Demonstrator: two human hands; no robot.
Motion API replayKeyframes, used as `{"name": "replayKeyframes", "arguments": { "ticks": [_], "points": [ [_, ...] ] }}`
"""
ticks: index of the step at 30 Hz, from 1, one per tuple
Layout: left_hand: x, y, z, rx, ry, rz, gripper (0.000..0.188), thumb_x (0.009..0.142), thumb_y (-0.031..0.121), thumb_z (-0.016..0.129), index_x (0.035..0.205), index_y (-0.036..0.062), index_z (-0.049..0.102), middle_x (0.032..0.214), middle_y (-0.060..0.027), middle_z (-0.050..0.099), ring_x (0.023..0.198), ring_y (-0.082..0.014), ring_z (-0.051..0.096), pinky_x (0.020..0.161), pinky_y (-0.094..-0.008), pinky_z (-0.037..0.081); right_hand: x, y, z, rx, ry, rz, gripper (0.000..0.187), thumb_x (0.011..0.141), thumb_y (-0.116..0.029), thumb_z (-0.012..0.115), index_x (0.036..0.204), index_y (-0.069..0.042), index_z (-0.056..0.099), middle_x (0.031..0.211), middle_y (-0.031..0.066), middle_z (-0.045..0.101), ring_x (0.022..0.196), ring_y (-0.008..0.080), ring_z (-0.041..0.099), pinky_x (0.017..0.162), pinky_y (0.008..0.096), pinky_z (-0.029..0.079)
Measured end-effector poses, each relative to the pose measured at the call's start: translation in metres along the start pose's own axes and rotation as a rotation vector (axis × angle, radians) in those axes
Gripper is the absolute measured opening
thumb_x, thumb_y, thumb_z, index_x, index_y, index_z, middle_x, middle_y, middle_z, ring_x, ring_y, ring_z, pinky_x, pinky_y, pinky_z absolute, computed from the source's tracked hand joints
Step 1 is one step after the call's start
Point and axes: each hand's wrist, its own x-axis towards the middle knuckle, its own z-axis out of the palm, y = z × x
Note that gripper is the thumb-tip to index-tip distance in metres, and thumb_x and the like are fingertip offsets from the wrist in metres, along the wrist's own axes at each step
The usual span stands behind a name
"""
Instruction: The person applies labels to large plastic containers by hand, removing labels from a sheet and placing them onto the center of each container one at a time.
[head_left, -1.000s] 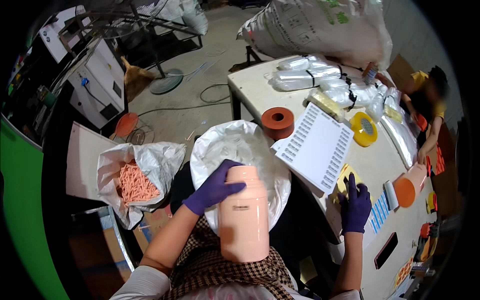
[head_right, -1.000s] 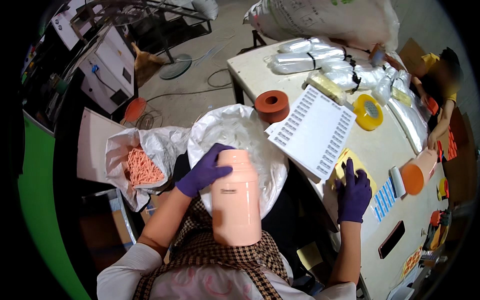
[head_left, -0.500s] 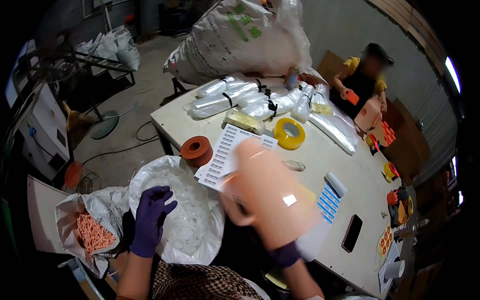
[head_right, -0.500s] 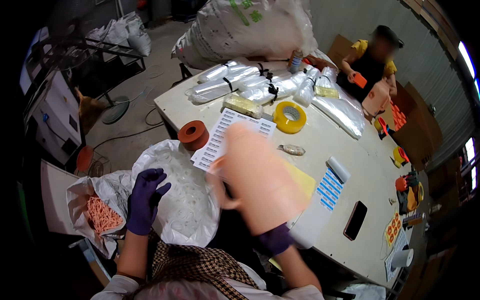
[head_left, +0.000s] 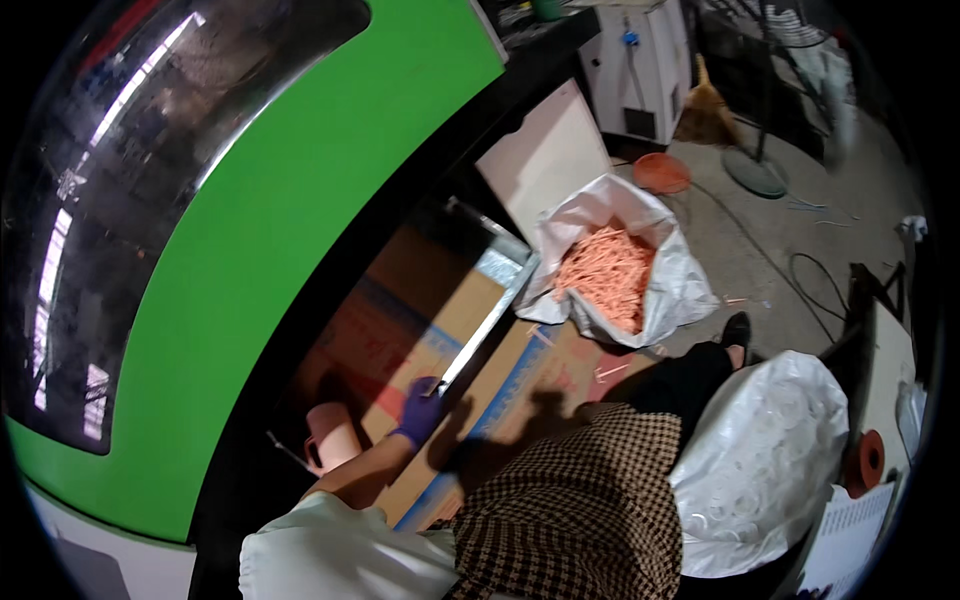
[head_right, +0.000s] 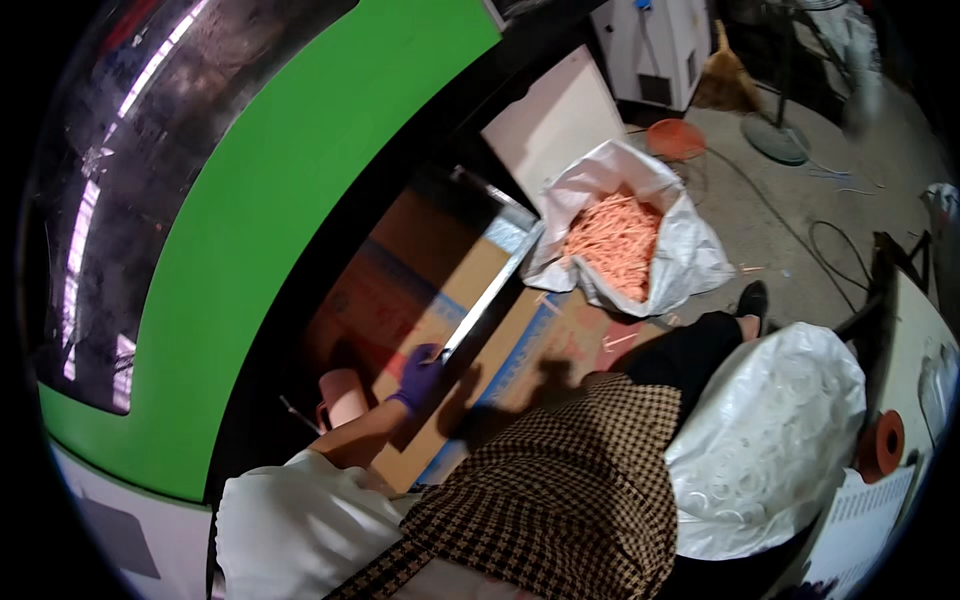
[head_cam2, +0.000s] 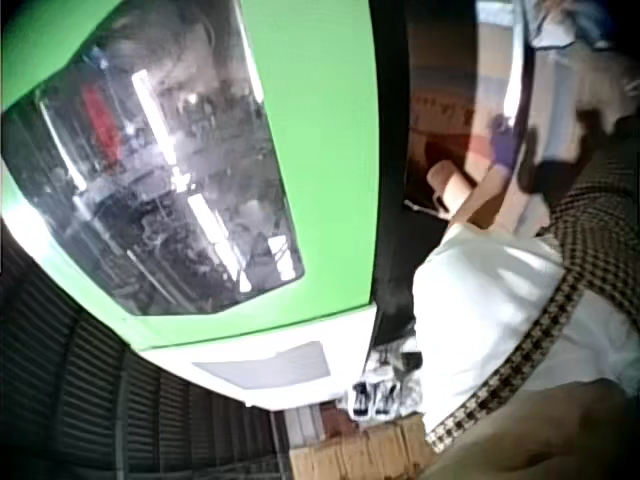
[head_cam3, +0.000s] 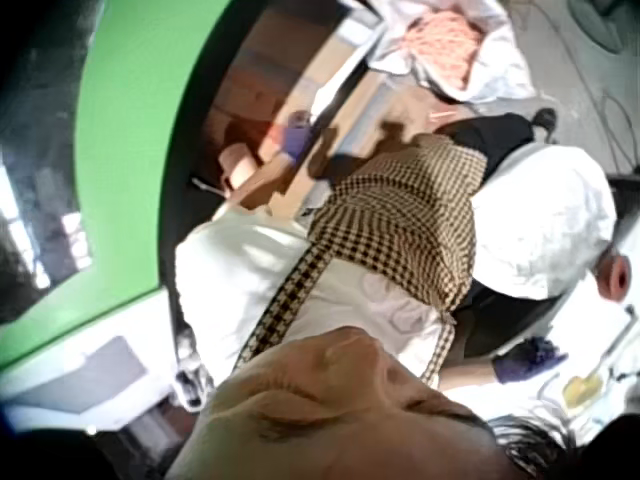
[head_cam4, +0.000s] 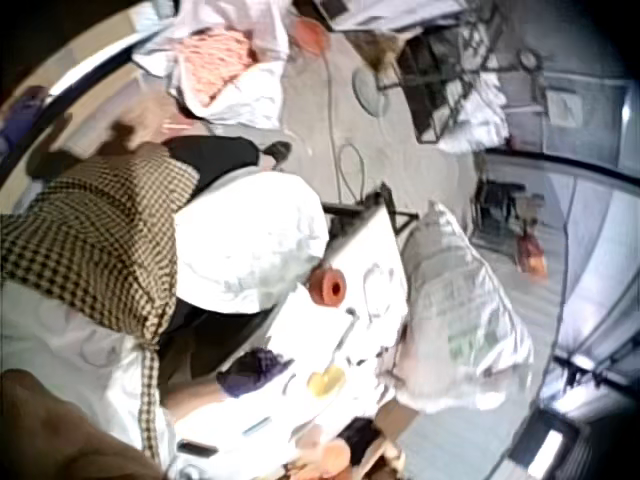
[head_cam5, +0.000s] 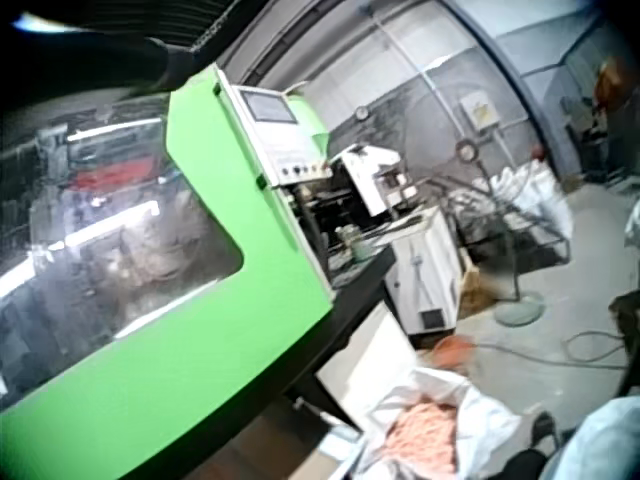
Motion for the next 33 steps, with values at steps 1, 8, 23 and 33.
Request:
{"name": "replayKeyframes", "arguments": {
  "ticks": [1, 8, 23, 33],
  "points": [
    [-0.029, -0.073, -0.051, 0.207, 0.197, -0.105, 0.038, 0.085, 0.023, 0.068, 0.115, -0.0002, 0.064, 0.109, -0.0183, 0.068, 0.103, -0.0328, 0.065, 0.091, -0.0404, 0.051, -0.004, 0.026, 0.008, 0.023, 0.099, 0.145, 0.042, 0.099, -0.009, 0.054, 0.14, -0.001, 0.052, 0.083, 0.0097, 0.061, 0.068, 0.0172, 0.053, 0.064, 0.0289, 0.05],
    [-0.185, -0.211, -0.174, 0.261, 0.511, -1.252, 0.05, 0.083, 0.034, 0.071, 0.12, 0.0011, 0.065, 0.112, -0.0188, 0.07, 0.106, -0.0356, 0.066, 0.092, -0.0434, 0.051, -0.035, 0.085, 0.084, -0.146, -0.179, 0.335, 0.042, 0.1, -0.019, 0.054, 0.137, 0.001, 0.047, 0.105, 0.0123, 0.068, 0.088, 0.0229, 0.063, 0.078, 0.0354, 0.052],
    [-0.141, -0.244, -0.111, -0.26, 0.409, -1.22, 0.054, 0.088, 0.038, 0.068, 0.128, 0.0024, 0.06, 0.114, -0.0158, 0.069, 0.107, -0.0307, 0.064, 0.092, -0.0403, 0.051, -0.053, 0.092, 0.124, -0.472, -0.271, 0.318, 0.034, 0.095, -0.005, 0.06, 0.129, -0.001, 0.057, 0.092, 0.0007, 0.061, 0.078, 0.0099, 0.059, 0.07, 0.0226, 0.048],
    [-0.093, -0.244, -0.079, -0.482, 0.394, -1.169, 0.058, 0.091, 0.04, 0.065, 0.134, 0.0033, 0.056, 0.116, -0.0138, 0.068, 0.108, -0.0274, 0.063, 0.092, -0.0383, 0.051, -0.071, 0.09, 0.108, -0.777, -0.381, 0.198, 0.022, 0.093, -0.003, 0.06, 0.114, 0.003, 0.065, 0.091, 0.0046, 0.066, 0.08, 0.0108, 0.061, 0.073, 0.0246, 0.049]
  ]
}}
